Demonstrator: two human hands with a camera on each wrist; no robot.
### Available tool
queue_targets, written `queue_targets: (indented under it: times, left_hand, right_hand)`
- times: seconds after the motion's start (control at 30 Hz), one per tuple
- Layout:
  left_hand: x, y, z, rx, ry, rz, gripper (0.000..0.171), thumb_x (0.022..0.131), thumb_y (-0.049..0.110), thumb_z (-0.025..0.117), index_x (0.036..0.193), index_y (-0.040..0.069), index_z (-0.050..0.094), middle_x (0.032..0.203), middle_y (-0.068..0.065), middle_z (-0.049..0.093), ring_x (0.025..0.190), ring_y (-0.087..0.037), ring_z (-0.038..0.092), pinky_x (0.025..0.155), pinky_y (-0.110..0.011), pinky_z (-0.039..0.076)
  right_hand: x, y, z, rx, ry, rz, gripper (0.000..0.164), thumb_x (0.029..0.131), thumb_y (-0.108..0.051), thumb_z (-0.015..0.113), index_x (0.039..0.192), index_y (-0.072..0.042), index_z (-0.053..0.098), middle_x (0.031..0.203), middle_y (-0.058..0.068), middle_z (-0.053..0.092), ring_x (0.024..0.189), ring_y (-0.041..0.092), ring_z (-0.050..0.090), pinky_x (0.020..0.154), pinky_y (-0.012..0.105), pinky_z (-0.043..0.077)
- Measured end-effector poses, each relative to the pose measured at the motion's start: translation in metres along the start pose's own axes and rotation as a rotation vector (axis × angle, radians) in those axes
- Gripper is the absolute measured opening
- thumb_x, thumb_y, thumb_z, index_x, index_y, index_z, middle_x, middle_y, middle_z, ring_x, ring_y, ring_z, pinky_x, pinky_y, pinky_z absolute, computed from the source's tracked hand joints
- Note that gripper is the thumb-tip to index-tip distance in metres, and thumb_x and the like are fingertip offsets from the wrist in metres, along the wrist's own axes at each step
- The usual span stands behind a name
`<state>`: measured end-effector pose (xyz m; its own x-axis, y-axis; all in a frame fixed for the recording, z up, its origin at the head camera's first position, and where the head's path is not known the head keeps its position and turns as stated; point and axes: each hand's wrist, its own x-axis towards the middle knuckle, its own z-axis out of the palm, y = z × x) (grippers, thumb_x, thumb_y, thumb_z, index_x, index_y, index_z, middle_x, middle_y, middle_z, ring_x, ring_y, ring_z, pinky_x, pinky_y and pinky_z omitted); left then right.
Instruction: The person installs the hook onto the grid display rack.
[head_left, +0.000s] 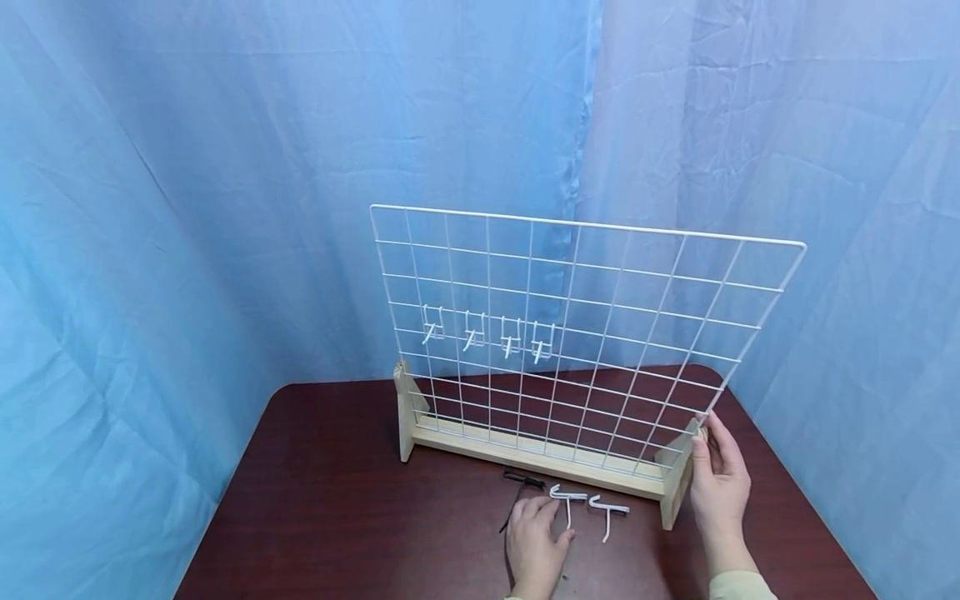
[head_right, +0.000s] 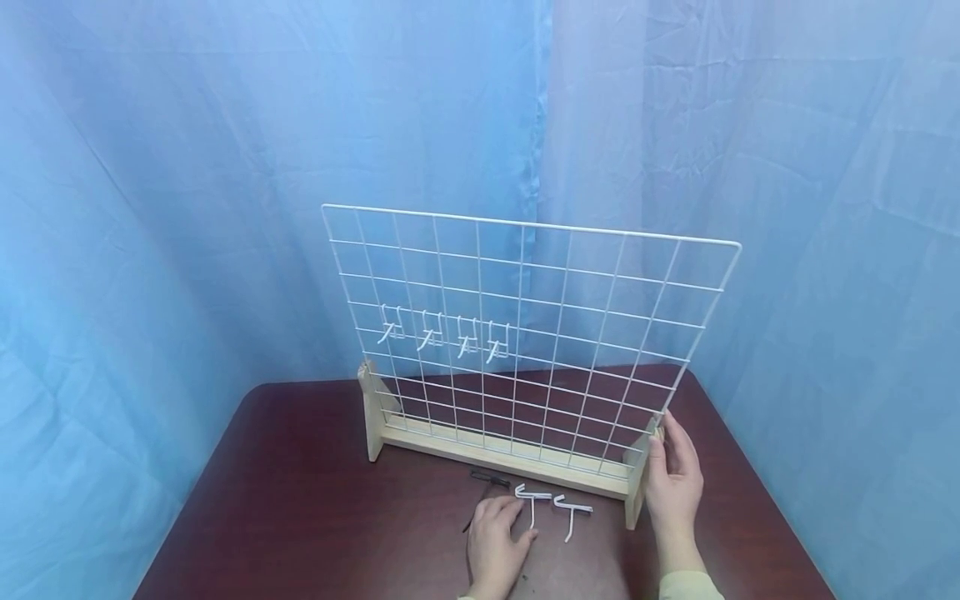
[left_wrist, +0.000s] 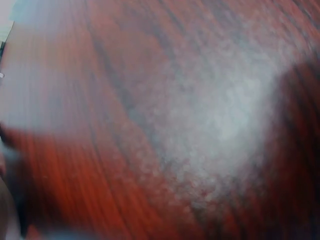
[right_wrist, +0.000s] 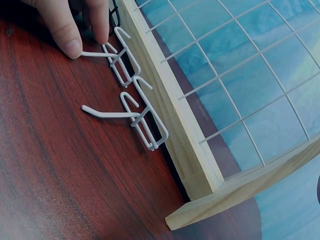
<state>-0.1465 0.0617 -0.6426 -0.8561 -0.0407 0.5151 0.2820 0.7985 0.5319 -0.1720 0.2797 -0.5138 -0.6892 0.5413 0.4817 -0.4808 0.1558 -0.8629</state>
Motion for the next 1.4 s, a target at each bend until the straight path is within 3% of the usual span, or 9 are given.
queue_targets:
  times: [0.3, 0.57, 0.87, 1.4]
  left_hand:
    - [-0.002, -0.004, 0.002, -0.053, 0.088, 0.064, 0.034, 0.06, 0.014, 0.09, 0.092, 0.012, 0.08, 0.105, 0.003, 0.074, 0.102, -0.021, 0.064, 0.085, -0.036, 0.051]
    - [-0.002, -0.007, 0.001, -0.054, 0.037, 0.029, 0.027, 0.066, 0.01, 0.086, 0.092, 0.013, 0.08, 0.108, 0.003, 0.073, 0.107, -0.02, 0.064, 0.089, -0.036, 0.052]
    - [0.002, -0.01, -0.002, -0.066, 0.071, 0.058, 0.025, 0.066, 0.004, 0.085, 0.088, 0.015, 0.08, 0.102, 0.005, 0.074, 0.102, -0.018, 0.066, 0.085, -0.032, 0.053]
    - [0.003, -0.012, -0.002, -0.117, 0.095, 0.039, 0.025, 0.063, -0.003, 0.082, 0.077, 0.018, 0.078, 0.098, 0.008, 0.075, 0.101, -0.014, 0.066, 0.086, -0.029, 0.051]
  right_hand:
    - [-0.001, -0.001, 0.0, 0.002, -0.002, -0.008, 0.043, 0.095, 0.015, 0.052, 0.136, 0.007, 0.053, 0.124, -0.01, 0.064, 0.115, 0.0, 0.058, 0.094, 0.011, 0.044]
    - [0.0, 0.001, 0.0, 0.035, -0.001, -0.011, 0.043, 0.094, 0.016, 0.051, 0.136, 0.008, 0.053, 0.123, -0.01, 0.065, 0.114, 0.001, 0.059, 0.093, 0.011, 0.044]
    - [0.0, 0.001, 0.0, 0.03, 0.001, 0.004, 0.043, 0.094, 0.015, 0.052, 0.136, 0.007, 0.054, 0.123, -0.01, 0.065, 0.115, 0.001, 0.059, 0.094, 0.011, 0.044]
    - [0.0, -0.002, 0.0, 0.016, -0.002, 0.02, 0.043, 0.094, 0.015, 0.052, 0.136, 0.006, 0.054, 0.123, -0.012, 0.064, 0.115, 0.0, 0.058, 0.094, 0.011, 0.043]
